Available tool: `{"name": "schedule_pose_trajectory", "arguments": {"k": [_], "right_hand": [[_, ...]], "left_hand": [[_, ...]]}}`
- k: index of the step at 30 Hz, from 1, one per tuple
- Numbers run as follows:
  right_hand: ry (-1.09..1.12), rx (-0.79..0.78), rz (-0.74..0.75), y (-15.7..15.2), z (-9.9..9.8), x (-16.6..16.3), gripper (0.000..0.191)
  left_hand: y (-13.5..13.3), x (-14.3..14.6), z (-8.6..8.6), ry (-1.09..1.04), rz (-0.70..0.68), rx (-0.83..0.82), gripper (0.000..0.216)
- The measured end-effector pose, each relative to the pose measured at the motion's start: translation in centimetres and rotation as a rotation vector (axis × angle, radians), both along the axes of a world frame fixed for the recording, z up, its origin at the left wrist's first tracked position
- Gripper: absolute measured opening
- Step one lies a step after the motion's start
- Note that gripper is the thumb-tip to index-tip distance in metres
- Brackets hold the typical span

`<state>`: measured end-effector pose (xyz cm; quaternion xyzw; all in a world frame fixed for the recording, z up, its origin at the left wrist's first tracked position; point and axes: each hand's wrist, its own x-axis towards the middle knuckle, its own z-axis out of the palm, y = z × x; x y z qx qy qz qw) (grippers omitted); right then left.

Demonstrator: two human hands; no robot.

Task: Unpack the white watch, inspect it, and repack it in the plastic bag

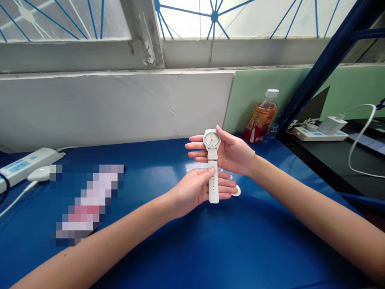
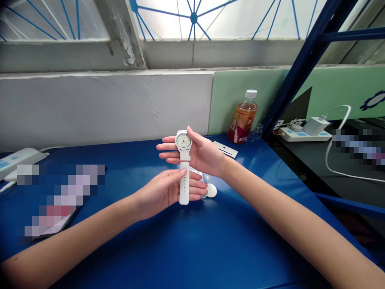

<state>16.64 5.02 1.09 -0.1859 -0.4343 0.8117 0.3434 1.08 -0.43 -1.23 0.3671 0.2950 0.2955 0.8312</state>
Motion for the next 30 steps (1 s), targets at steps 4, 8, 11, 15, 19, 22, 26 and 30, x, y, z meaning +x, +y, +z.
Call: {"name": "schedule_pose_trajectory", "arguments": {"k": [4, 8, 11, 15, 19, 22, 26, 30], "right_hand": [[0.000, -0.012, -0.004, 0.00, -0.09, -0.05, 0.062], [0.002, -0.037, -0.036, 0.05, 0.00, -0.04, 0.062], [0.008, -0.059, -0.060, 0.19, 0.15, 0.07, 0.055], [0.002, -0.082, -0.080, 0.35, 0.25, 0.14, 0.050], [-0.054, -0.061, -0.218, 0.34, 0.07, -0.01, 0.038], [-0.111, 0.001, -0.367, 0.34, -0.28, -0.21, 0.022], [-0.122, 0.047, -0.384, 0.17, -0.53, -0.49, 0.021], [-0.059, 0.050, -0.176, -0.38, -0.10, -0.67, 0.035]], "left_hand": [[-0.02, 0.07, -0.11, 0.013, 0.000, -0.003, 0.031], [-0.04, 0.14, -0.16, 0.018, 0.013, 0.006, 0.030], [-0.10, 0.14, -0.19, 0.000, 0.062, 0.013, 0.027], [-0.19, 0.08, -0.33, -0.022, 0.096, 0.050, 0.028], [-0.32, 0.12, -0.48, -0.019, 0.106, 0.114, 0.033], [-0.56, 0.23, -0.43, 0.000, 0.081, 0.115, 0.032], [-0.78, 0.21, -0.17, -0.048, -0.013, 0.095, 0.032], [-0.60, -0.03, -0.20, -0.067, -0.035, 0.094, 0.033]]}}
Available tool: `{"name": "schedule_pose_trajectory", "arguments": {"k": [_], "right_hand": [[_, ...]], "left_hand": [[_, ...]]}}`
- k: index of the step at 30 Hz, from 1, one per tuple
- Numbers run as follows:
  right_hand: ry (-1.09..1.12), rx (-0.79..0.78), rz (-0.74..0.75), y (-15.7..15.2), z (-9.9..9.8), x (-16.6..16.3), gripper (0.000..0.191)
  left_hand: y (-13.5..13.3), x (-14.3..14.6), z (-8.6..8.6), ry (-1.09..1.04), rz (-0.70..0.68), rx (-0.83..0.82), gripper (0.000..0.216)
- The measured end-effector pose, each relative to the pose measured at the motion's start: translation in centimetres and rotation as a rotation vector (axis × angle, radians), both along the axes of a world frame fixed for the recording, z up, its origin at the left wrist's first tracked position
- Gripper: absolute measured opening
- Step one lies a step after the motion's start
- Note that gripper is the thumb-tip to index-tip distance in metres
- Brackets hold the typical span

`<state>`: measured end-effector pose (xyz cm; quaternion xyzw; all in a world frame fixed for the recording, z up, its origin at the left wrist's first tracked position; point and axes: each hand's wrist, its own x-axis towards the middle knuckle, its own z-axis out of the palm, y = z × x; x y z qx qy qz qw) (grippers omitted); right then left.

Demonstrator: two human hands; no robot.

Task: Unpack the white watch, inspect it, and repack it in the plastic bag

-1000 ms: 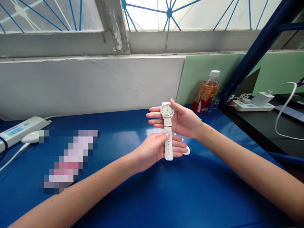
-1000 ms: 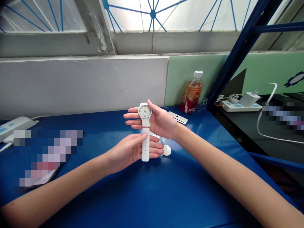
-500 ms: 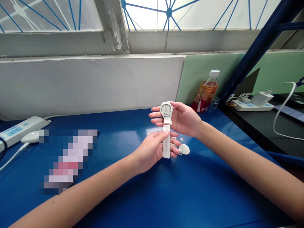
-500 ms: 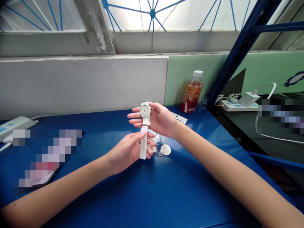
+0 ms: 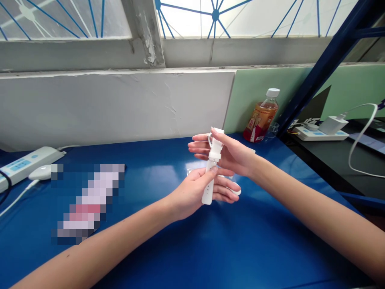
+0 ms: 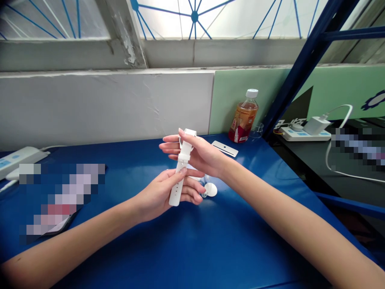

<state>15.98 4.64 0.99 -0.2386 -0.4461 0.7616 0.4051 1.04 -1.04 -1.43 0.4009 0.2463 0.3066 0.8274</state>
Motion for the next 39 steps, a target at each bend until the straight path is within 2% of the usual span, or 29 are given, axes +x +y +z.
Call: {"name": "schedule_pose_trajectory", "arguments": {"k": [2, 5, 12, 18, 25, 33, 39], "right_hand": [[0.043, 0.001, 0.097, -0.2, 0.3, 0.0, 0.036], [0.066, -0.007, 0.149, -0.4, 0.5, 0.3, 0.035], [0.000, -0.010, 0.113, 0.1, 0.4, 0.8, 0.036], [0.022, -0.038, 0.134, 0.4, 0.2, 0.9, 0.046], [0.026, -0.056, 0.124, 0.5, 0.0, 1.2, 0.038], [0.045, -0.053, 0.185, 0.3, -0.1, 1.1, 0.037], [0.081, -0.004, 0.183, 0.4, 0.0, 1.3, 0.040]], "left_hand": [[0.1, -0.1, -0.2, 0.003, -0.008, -0.002, 0.033], [0.1, 0.0, -0.4, 0.013, -0.020, -0.009, 0.031], [-0.1, 0.3, -0.3, -0.026, 0.024, -0.010, 0.025], [0.0, 0.1, -0.2, -0.016, 0.013, 0.005, 0.028], [0.1, 0.0, -0.3, -0.033, 0.003, 0.003, 0.026], [0.0, 0.0, -0.5, 0.019, -0.034, -0.002, 0.029], [0.1, 0.0, -0.3, 0.016, -0.007, -0.007, 0.028]]}}
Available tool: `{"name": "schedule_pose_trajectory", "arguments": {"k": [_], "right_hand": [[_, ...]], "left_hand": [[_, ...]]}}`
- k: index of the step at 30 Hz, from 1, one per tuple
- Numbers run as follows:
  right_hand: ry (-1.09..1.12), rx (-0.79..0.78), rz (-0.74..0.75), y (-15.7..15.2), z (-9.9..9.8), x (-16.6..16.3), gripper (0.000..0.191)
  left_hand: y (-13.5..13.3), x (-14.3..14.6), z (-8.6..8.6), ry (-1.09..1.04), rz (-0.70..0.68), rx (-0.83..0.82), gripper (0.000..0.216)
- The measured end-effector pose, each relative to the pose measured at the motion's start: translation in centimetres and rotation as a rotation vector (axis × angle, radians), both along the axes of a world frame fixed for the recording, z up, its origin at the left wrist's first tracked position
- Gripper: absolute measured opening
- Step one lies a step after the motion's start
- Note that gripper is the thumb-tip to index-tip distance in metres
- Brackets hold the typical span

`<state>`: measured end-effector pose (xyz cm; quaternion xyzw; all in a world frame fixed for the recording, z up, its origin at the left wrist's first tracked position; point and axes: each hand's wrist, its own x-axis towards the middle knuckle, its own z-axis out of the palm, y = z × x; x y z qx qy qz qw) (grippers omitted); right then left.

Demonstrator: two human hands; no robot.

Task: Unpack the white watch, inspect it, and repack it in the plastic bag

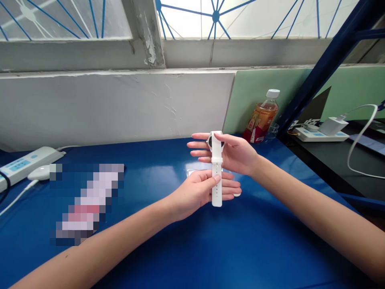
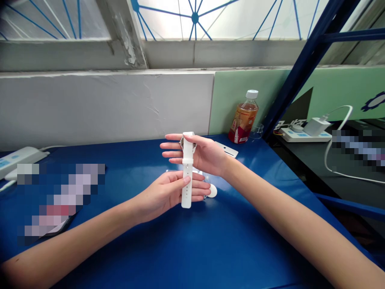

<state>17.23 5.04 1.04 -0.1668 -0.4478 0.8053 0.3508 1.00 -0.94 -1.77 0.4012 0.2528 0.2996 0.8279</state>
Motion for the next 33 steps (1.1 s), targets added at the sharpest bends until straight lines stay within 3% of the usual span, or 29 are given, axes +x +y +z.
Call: {"name": "schedule_pose_trajectory", "arguments": {"k": [7, 13, 33], "right_hand": [[-0.035, 0.005, 0.012, 0.09, -0.16, -0.05, 0.048], [-0.053, 0.033, 0.010, 0.12, -0.55, -0.12, 0.034], [-0.044, -0.044, 0.015, 0.26, -0.44, -0.02, 0.036]], "left_hand": [[0.03, -0.05, 0.06, 0.007, -0.005, 0.010, 0.030], [0.16, -0.20, -0.09, 0.011, -0.006, 0.034, 0.030], [0.29, -0.10, -0.19, 0.003, 0.002, 0.011, 0.027]]}}
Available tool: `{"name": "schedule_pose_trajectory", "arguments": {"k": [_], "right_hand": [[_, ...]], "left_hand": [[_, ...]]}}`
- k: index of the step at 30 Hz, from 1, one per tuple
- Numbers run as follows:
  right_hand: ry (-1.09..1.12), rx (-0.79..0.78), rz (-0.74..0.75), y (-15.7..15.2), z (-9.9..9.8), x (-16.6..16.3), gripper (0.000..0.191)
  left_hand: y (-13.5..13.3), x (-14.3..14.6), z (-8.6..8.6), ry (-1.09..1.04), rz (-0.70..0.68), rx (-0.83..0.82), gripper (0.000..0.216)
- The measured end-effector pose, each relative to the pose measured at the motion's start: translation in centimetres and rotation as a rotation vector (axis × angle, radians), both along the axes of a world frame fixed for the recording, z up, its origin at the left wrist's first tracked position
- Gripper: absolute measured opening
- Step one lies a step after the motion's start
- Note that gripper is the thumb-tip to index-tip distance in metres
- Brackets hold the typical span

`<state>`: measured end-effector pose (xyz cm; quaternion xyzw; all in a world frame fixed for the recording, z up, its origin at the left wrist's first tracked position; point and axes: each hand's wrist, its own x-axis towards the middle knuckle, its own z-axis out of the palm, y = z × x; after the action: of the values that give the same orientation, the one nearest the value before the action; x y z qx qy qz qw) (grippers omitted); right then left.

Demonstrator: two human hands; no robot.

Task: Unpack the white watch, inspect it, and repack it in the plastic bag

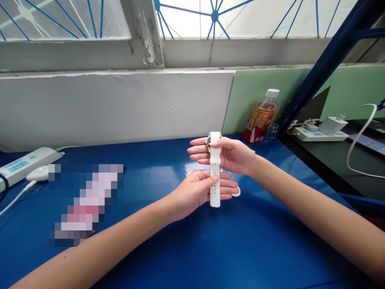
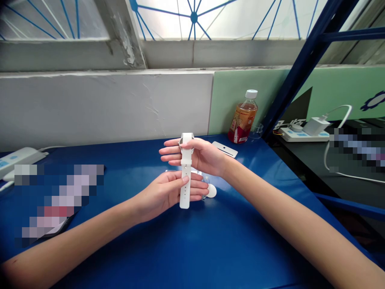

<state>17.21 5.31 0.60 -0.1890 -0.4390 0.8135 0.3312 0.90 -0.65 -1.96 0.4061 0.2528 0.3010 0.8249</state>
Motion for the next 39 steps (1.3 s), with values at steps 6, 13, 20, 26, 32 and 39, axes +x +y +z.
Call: {"name": "schedule_pose_trajectory", "arguments": {"k": [6, 13, 20, 26, 32, 39], "right_hand": [[0.025, -0.020, -0.001, 0.0, 0.2, 0.0, 0.047], [0.051, -0.070, -0.004, -0.2, 0.6, -0.1, 0.062], [0.041, -0.083, -0.030, 0.0, 0.7, 0.4, 0.052], [0.057, 0.005, -0.272, 0.4, 1.3, 0.7, 0.032], [0.038, 0.047, -0.521, 0.9, 1.1, 0.4, 0.034], [-0.066, 0.139, -0.360, 0.2, 0.6, -0.1, 0.041]], "left_hand": [[0.0, 0.1, -0.2, -0.018, 0.023, -0.020, 0.023], [0.0, 0.0, -0.4, -0.030, 0.030, -0.030, 0.024], [0.0, 0.1, 0.0, -0.006, 0.044, -0.045, 0.023], [0.5, -0.6, 0.6, -0.159, 0.013, -0.151, 0.062], [0.7, -0.8, 1.1, -0.285, 0.161, -0.243, 0.076], [0.3, -0.1, 0.2, -0.056, 0.197, -0.043, 0.033]]}}
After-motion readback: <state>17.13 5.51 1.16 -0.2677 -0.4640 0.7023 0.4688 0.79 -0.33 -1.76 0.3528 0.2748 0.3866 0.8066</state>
